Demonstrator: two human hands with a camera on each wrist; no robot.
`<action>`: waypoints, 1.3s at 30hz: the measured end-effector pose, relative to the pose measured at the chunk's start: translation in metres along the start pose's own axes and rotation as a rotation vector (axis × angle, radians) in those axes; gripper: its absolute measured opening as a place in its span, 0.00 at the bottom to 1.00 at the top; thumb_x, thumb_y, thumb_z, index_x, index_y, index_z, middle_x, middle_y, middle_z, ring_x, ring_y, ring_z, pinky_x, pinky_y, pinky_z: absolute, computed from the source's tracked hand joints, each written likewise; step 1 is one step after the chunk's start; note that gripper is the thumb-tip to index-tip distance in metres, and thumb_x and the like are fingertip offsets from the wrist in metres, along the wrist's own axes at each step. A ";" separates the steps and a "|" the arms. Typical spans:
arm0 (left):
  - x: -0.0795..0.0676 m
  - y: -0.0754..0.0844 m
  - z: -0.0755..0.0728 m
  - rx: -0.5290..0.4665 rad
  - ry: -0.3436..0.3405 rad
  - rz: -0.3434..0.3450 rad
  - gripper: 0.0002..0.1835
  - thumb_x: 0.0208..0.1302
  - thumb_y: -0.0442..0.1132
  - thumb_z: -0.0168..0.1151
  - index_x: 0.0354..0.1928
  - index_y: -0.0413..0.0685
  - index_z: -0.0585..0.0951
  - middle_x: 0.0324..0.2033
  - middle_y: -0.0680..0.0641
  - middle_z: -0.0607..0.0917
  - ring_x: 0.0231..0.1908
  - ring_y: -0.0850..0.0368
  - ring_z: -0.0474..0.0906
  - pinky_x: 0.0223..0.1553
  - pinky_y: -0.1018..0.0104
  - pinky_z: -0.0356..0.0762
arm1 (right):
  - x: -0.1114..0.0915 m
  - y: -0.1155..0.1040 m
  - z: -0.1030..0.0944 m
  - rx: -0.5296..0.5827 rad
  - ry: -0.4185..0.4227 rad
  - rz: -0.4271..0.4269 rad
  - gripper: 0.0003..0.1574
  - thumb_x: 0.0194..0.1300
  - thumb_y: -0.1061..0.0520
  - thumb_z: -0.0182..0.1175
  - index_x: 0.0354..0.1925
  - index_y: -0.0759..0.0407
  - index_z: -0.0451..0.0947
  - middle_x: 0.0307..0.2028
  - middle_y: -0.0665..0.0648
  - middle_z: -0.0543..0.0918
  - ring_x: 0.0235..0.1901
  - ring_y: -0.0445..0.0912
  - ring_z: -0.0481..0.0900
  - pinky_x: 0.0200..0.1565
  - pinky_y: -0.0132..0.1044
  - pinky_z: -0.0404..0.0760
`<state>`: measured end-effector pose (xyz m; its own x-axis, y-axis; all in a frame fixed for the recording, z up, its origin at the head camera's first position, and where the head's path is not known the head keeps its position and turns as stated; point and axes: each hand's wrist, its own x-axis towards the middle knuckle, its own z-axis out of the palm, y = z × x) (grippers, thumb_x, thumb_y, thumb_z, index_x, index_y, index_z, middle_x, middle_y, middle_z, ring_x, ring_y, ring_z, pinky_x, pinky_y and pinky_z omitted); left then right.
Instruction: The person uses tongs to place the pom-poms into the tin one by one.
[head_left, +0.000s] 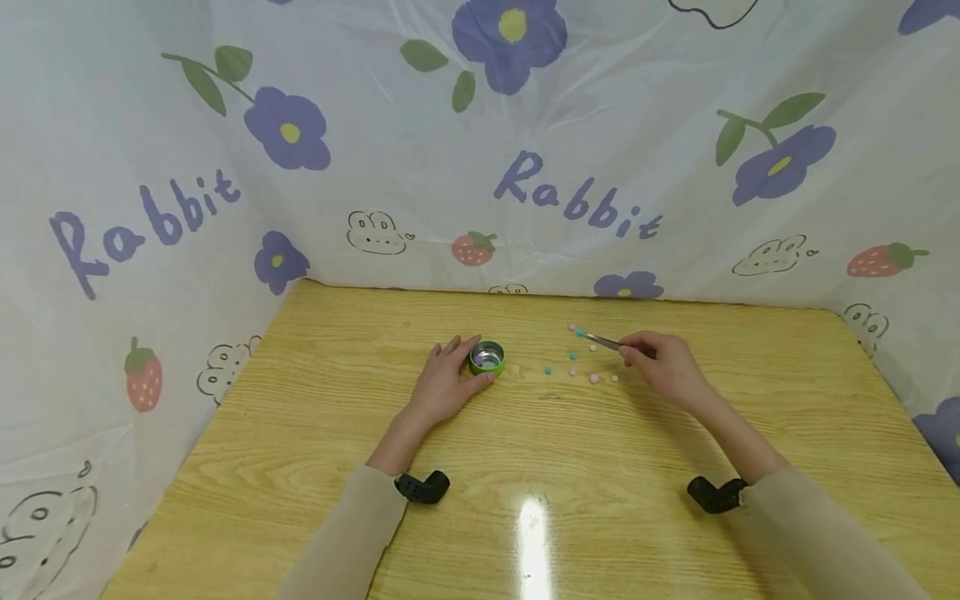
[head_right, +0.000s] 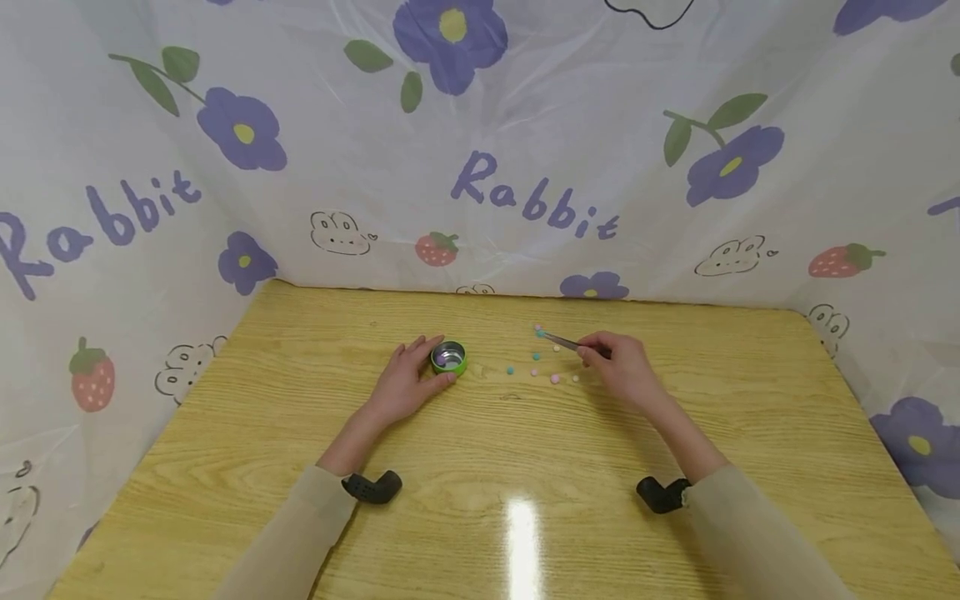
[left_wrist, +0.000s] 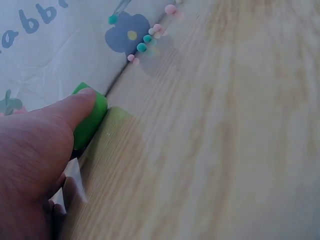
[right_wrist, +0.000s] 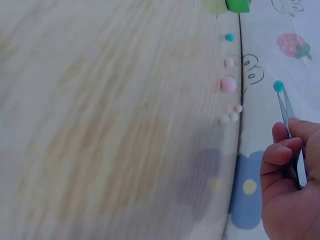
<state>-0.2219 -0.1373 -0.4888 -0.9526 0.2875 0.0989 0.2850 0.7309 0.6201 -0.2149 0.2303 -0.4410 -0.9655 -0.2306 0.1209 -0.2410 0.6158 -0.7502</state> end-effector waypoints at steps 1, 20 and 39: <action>0.000 0.000 0.000 0.000 0.003 0.001 0.40 0.69 0.55 0.67 0.77 0.46 0.67 0.72 0.33 0.67 0.75 0.37 0.56 0.77 0.43 0.44 | 0.003 -0.002 0.002 0.001 -0.006 -0.004 0.15 0.78 0.61 0.58 0.53 0.71 0.82 0.36 0.64 0.86 0.29 0.53 0.79 0.23 0.34 0.73; 0.000 -0.001 0.000 -0.012 -0.003 0.021 0.40 0.70 0.54 0.67 0.77 0.45 0.66 0.72 0.34 0.68 0.76 0.38 0.56 0.77 0.45 0.42 | 0.036 -0.043 0.044 0.107 -0.057 -0.051 0.13 0.77 0.62 0.59 0.52 0.69 0.82 0.36 0.67 0.85 0.22 0.55 0.76 0.22 0.34 0.73; 0.000 -0.003 -0.001 0.007 0.000 0.026 0.40 0.69 0.55 0.67 0.77 0.45 0.67 0.72 0.33 0.68 0.75 0.37 0.57 0.77 0.44 0.43 | 0.036 -0.054 0.082 0.141 -0.119 -0.086 0.11 0.75 0.63 0.60 0.49 0.68 0.84 0.35 0.63 0.86 0.32 0.53 0.81 0.29 0.35 0.74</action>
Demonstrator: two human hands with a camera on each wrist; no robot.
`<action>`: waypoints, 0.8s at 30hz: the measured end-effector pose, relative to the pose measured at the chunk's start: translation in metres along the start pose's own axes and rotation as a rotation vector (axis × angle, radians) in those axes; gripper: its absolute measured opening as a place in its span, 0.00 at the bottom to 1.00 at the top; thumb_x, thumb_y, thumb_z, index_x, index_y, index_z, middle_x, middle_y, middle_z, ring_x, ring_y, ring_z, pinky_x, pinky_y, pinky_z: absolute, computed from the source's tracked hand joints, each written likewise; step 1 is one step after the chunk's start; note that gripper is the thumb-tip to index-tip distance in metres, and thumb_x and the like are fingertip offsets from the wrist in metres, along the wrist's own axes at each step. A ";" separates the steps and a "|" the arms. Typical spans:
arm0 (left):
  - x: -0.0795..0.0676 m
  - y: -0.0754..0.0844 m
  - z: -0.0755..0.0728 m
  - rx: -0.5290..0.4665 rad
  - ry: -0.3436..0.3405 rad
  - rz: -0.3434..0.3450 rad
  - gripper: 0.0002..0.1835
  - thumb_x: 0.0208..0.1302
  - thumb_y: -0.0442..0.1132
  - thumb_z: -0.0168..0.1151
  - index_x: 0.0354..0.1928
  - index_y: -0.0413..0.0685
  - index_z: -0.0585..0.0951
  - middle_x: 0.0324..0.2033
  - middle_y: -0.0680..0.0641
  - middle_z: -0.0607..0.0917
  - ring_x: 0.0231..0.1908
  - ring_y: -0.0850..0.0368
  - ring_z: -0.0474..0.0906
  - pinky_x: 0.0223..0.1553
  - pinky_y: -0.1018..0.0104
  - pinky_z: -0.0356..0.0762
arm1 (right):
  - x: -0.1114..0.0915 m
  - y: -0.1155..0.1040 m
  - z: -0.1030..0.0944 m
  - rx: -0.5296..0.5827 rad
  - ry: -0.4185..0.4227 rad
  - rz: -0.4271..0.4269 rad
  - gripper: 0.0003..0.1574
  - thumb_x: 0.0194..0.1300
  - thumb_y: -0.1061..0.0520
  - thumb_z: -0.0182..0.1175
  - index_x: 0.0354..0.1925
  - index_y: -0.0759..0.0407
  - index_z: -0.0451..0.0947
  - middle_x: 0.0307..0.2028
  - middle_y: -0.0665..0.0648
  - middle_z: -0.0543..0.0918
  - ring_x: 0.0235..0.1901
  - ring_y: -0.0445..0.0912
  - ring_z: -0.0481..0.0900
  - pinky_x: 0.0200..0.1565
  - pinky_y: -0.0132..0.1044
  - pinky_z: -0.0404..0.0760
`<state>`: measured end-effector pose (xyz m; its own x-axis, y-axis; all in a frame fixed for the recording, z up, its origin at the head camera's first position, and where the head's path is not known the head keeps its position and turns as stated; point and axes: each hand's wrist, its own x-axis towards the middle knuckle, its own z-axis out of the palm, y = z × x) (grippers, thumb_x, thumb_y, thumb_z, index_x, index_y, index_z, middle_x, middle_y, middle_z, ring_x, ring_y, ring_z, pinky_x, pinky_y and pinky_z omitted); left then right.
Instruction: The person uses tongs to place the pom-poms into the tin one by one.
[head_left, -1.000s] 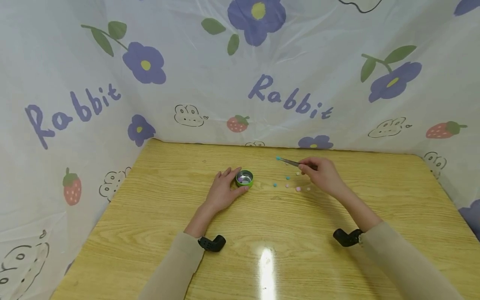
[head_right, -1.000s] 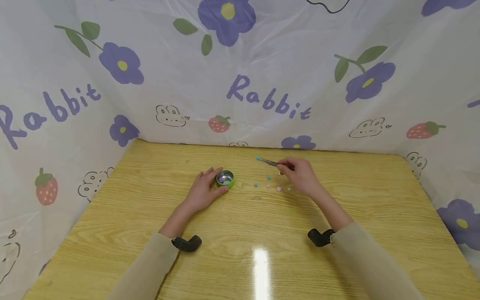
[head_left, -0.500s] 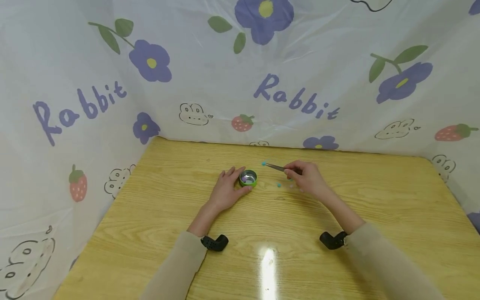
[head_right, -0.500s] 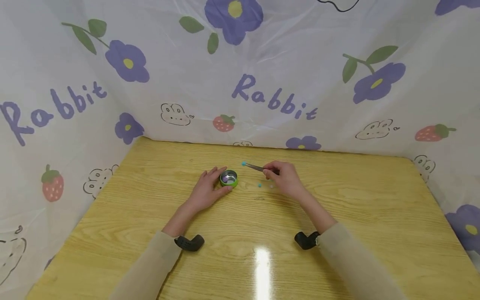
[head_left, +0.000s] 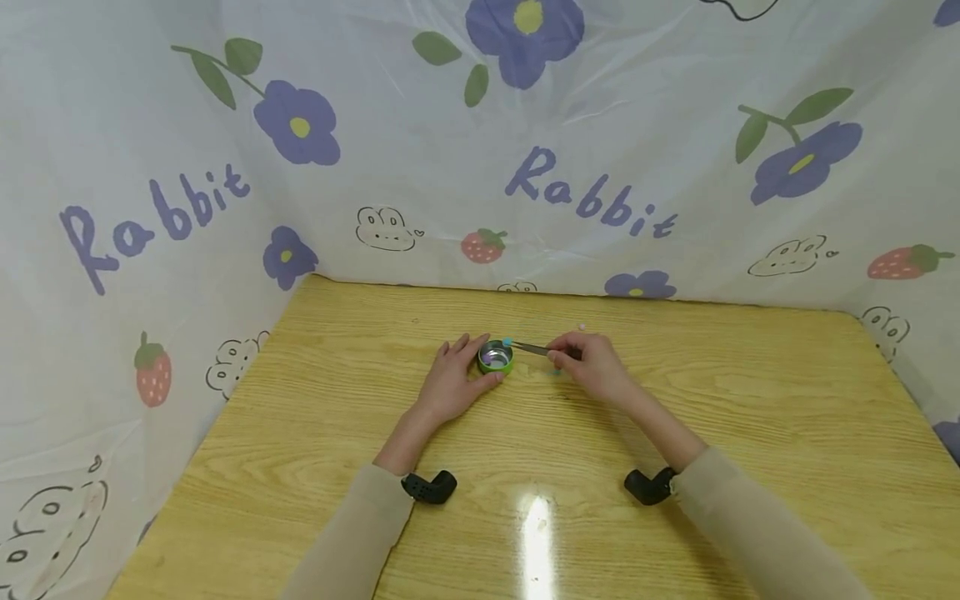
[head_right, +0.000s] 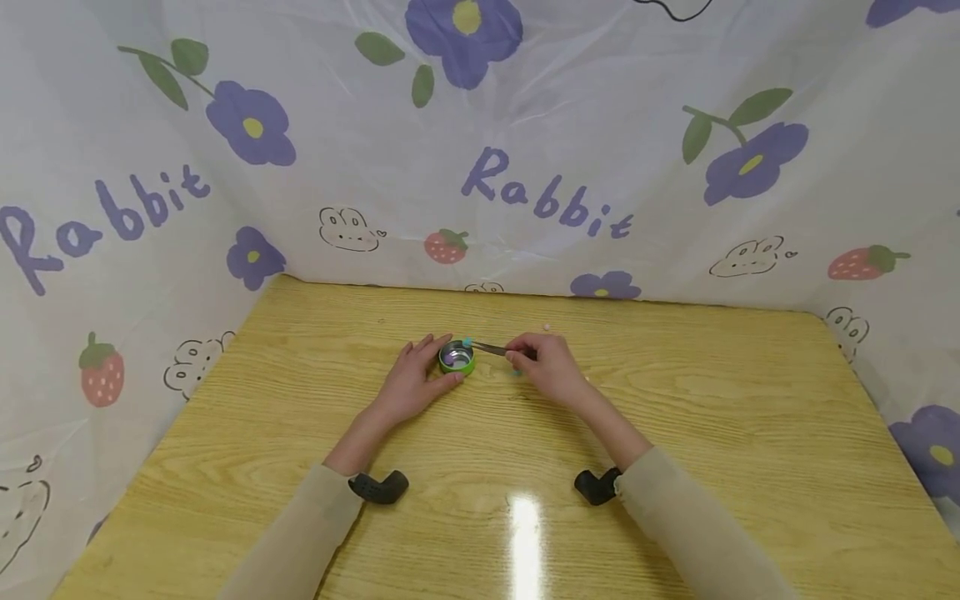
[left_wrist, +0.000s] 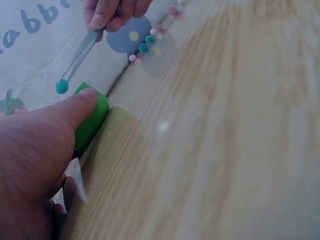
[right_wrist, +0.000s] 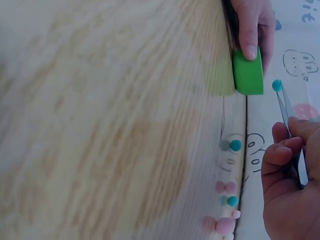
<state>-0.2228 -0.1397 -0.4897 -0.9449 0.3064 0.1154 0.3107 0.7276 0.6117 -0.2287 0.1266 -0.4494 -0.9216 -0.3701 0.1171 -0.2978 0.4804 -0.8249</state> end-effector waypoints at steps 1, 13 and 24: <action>0.000 0.000 0.000 0.000 0.003 -0.001 0.40 0.69 0.55 0.67 0.77 0.45 0.67 0.72 0.33 0.68 0.75 0.37 0.57 0.77 0.43 0.44 | 0.000 -0.001 0.001 -0.002 -0.001 0.003 0.11 0.75 0.63 0.60 0.49 0.68 0.84 0.35 0.63 0.86 0.33 0.54 0.81 0.30 0.34 0.75; 0.000 0.002 0.000 -0.007 -0.003 -0.019 0.40 0.70 0.55 0.66 0.77 0.45 0.67 0.72 0.34 0.68 0.76 0.38 0.56 0.77 0.43 0.43 | -0.002 0.002 0.011 -0.034 -0.015 -0.008 0.11 0.75 0.62 0.61 0.50 0.67 0.85 0.35 0.58 0.87 0.33 0.47 0.82 0.31 0.35 0.76; 0.000 0.002 0.001 -0.005 0.005 -0.010 0.40 0.69 0.55 0.67 0.76 0.45 0.67 0.72 0.34 0.68 0.75 0.38 0.56 0.77 0.43 0.44 | -0.005 0.001 0.011 -0.031 -0.010 0.010 0.12 0.75 0.62 0.61 0.51 0.67 0.84 0.38 0.59 0.88 0.38 0.48 0.85 0.36 0.36 0.81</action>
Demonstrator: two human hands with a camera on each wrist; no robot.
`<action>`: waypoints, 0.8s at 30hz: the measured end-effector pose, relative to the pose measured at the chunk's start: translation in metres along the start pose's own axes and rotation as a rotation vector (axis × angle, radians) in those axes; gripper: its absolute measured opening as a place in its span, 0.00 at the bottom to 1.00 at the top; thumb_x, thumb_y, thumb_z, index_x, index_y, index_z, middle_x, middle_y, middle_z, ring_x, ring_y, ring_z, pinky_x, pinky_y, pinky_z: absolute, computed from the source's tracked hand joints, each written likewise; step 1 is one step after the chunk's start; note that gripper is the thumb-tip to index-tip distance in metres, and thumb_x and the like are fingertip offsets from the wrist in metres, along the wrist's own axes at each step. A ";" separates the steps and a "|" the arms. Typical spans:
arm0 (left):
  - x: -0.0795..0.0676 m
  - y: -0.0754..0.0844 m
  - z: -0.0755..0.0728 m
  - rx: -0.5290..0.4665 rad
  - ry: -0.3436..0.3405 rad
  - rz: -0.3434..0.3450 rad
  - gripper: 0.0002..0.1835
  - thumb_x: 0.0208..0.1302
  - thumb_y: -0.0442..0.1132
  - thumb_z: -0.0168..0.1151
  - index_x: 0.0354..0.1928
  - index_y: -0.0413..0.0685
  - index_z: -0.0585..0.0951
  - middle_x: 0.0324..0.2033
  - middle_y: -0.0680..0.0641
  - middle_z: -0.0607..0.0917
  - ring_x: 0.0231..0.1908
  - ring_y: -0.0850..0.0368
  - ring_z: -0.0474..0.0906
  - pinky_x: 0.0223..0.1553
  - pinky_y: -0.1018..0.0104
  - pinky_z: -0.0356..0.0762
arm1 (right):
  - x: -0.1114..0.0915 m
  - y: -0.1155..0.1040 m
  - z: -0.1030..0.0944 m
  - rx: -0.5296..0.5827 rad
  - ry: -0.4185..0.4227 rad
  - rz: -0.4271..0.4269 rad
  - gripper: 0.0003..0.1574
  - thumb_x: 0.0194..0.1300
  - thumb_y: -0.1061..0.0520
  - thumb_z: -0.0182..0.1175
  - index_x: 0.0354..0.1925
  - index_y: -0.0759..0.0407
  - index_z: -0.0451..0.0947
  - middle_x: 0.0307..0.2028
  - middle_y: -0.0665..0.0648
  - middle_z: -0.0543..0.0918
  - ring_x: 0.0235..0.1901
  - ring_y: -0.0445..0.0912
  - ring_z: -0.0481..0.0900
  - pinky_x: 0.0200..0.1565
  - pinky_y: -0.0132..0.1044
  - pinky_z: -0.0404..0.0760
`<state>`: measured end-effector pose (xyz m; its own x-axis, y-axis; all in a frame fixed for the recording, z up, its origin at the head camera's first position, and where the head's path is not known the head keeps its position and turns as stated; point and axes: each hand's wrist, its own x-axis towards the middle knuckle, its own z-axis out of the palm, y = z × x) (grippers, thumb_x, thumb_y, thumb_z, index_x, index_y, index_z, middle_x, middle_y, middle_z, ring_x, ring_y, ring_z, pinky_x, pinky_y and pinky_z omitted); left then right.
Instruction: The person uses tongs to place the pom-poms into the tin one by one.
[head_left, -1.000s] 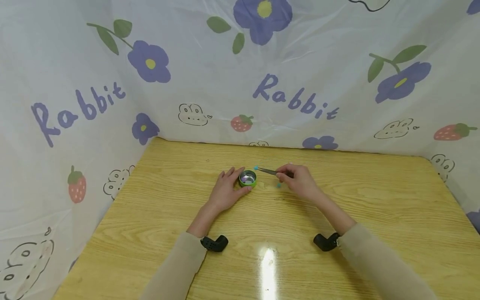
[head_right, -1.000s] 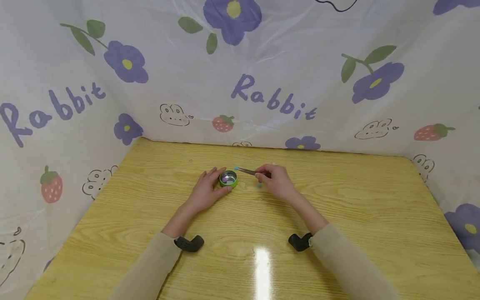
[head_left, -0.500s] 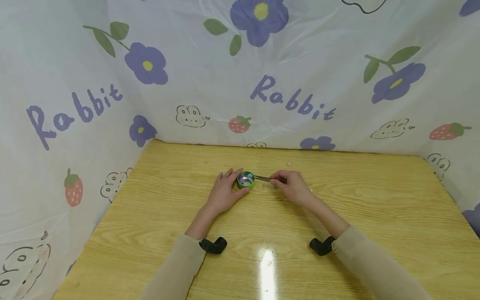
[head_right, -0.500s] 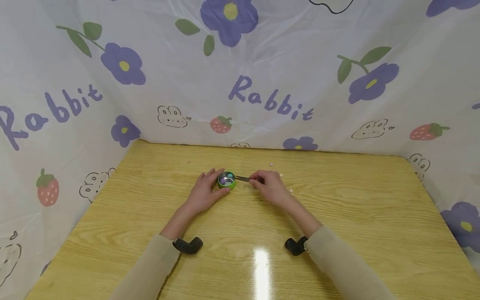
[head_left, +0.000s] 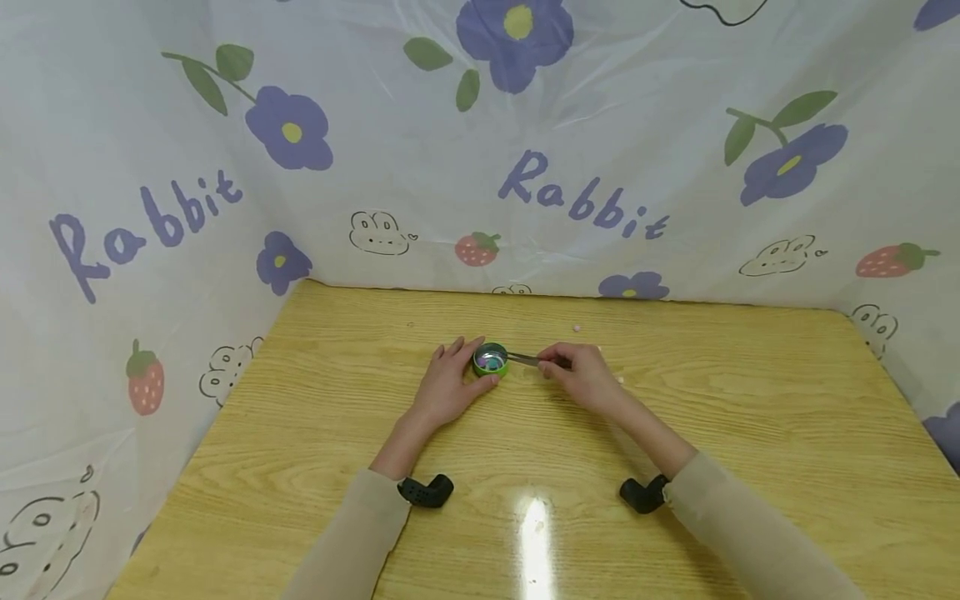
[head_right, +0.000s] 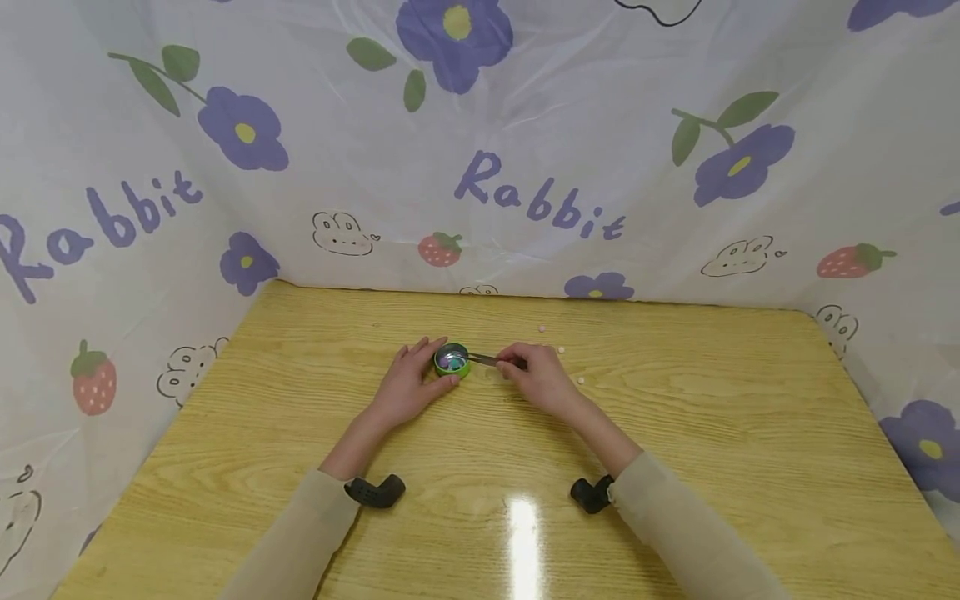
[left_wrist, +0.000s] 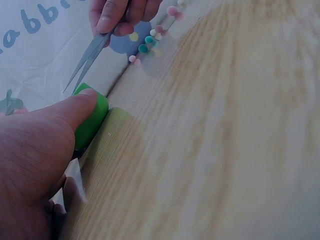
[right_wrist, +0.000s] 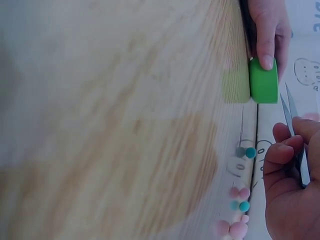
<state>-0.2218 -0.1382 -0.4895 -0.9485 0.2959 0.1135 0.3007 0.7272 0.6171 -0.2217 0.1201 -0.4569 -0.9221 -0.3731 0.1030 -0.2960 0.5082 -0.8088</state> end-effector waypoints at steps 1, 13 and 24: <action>0.000 0.000 0.000 0.001 0.000 0.002 0.40 0.69 0.55 0.67 0.77 0.45 0.67 0.72 0.34 0.68 0.76 0.38 0.56 0.77 0.43 0.44 | -0.001 0.000 -0.001 0.001 0.003 0.000 0.12 0.74 0.62 0.62 0.51 0.67 0.84 0.38 0.60 0.88 0.38 0.49 0.85 0.37 0.36 0.81; 0.000 -0.001 -0.001 -0.016 0.006 0.007 0.40 0.69 0.55 0.68 0.76 0.45 0.67 0.72 0.34 0.68 0.76 0.37 0.56 0.77 0.42 0.43 | -0.011 0.007 -0.014 0.028 0.019 0.025 0.13 0.75 0.61 0.61 0.51 0.67 0.84 0.39 0.58 0.88 0.39 0.51 0.86 0.36 0.36 0.81; -0.001 0.003 -0.001 -0.019 0.004 0.003 0.40 0.68 0.54 0.68 0.76 0.45 0.68 0.72 0.34 0.69 0.75 0.37 0.56 0.77 0.42 0.43 | -0.027 0.021 -0.038 -0.010 0.083 0.044 0.13 0.76 0.60 0.60 0.53 0.66 0.84 0.41 0.60 0.88 0.38 0.51 0.85 0.30 0.35 0.78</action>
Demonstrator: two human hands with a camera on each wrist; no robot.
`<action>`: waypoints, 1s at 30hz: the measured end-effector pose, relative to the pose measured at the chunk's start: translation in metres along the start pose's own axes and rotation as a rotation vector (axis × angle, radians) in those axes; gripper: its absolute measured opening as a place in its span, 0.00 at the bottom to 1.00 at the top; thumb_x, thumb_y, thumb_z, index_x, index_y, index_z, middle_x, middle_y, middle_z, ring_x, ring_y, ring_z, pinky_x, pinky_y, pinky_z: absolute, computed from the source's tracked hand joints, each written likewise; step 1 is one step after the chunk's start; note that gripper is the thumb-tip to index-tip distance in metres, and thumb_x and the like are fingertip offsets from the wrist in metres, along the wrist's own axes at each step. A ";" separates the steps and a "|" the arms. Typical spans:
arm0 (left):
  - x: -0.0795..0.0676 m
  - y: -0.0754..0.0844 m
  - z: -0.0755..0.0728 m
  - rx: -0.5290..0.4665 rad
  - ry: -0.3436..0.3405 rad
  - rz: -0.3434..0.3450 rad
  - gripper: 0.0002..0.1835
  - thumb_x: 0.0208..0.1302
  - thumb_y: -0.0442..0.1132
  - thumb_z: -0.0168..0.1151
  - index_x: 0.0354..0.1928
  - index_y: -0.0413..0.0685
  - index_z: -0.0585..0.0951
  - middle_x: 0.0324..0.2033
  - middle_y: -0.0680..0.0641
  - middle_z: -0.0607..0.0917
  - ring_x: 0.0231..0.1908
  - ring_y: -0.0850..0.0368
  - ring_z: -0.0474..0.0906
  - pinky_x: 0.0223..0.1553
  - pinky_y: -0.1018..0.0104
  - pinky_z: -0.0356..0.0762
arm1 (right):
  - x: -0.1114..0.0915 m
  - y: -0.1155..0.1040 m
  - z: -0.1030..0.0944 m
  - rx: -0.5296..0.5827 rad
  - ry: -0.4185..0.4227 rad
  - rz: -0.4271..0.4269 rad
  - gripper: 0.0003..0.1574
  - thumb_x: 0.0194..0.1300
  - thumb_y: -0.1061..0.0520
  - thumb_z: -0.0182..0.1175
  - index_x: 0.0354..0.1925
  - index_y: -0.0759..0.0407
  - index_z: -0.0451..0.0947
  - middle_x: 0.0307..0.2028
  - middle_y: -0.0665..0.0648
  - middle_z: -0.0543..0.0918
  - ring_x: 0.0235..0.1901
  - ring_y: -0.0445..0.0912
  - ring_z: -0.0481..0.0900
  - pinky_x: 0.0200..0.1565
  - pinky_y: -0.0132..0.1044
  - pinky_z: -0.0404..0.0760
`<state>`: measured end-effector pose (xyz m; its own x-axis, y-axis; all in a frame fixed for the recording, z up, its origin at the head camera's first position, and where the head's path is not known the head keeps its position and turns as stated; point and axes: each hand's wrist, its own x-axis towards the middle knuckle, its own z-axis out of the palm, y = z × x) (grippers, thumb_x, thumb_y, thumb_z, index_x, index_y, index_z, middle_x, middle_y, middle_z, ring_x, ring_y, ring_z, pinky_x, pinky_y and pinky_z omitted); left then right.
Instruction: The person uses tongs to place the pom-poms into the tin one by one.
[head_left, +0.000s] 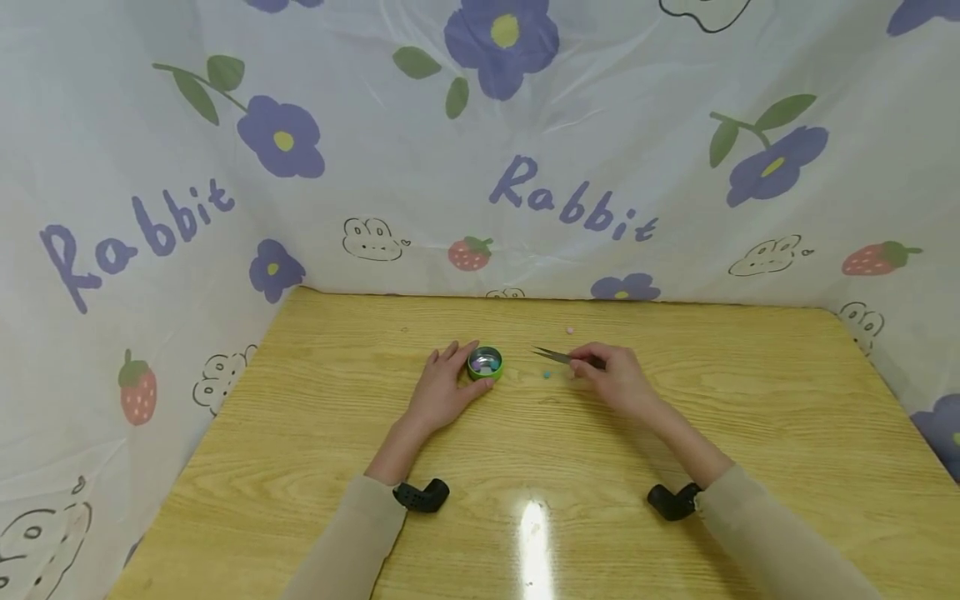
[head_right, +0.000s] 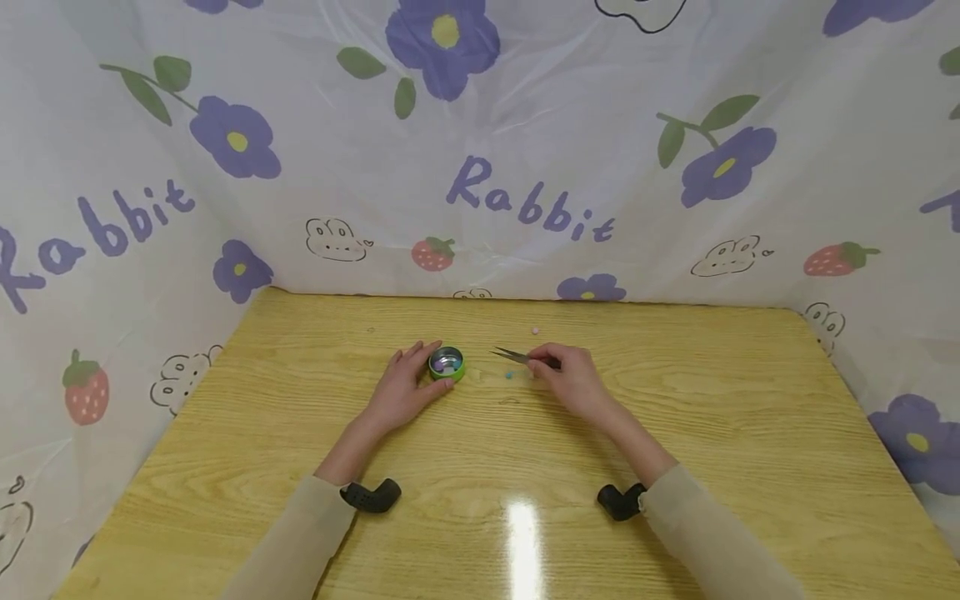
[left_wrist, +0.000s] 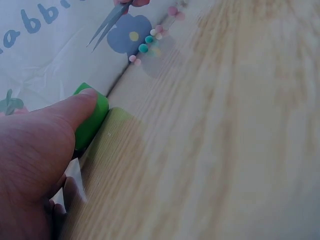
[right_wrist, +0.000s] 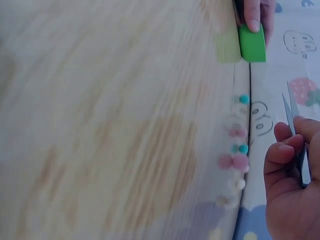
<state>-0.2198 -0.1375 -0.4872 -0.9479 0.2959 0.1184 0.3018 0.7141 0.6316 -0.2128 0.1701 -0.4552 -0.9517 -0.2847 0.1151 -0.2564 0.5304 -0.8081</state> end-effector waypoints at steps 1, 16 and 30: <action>0.000 0.000 0.000 -0.001 0.000 0.000 0.40 0.68 0.54 0.68 0.76 0.45 0.68 0.72 0.34 0.69 0.75 0.36 0.56 0.77 0.42 0.43 | -0.002 0.002 -0.004 -0.010 0.005 0.004 0.14 0.76 0.60 0.60 0.53 0.66 0.84 0.41 0.61 0.88 0.38 0.51 0.84 0.30 0.35 0.78; 0.000 -0.002 0.003 0.000 0.002 -0.020 0.40 0.68 0.55 0.68 0.76 0.46 0.68 0.73 0.33 0.67 0.76 0.36 0.55 0.76 0.38 0.45 | -0.033 0.033 -0.061 -0.060 0.118 0.082 0.17 0.78 0.57 0.59 0.54 0.69 0.82 0.38 0.66 0.86 0.33 0.57 0.82 0.24 0.34 0.75; 0.000 0.000 0.001 0.000 0.003 -0.008 0.40 0.69 0.55 0.68 0.76 0.45 0.68 0.72 0.32 0.67 0.75 0.35 0.56 0.75 0.38 0.46 | -0.060 0.051 -0.091 -0.087 0.082 0.155 0.19 0.79 0.57 0.57 0.55 0.72 0.81 0.39 0.65 0.85 0.25 0.44 0.73 0.23 0.34 0.74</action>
<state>-0.2200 -0.1370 -0.4883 -0.9506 0.2882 0.1151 0.2939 0.7168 0.6323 -0.1843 0.2870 -0.4509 -0.9906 -0.1301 0.0423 -0.1156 0.6308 -0.7673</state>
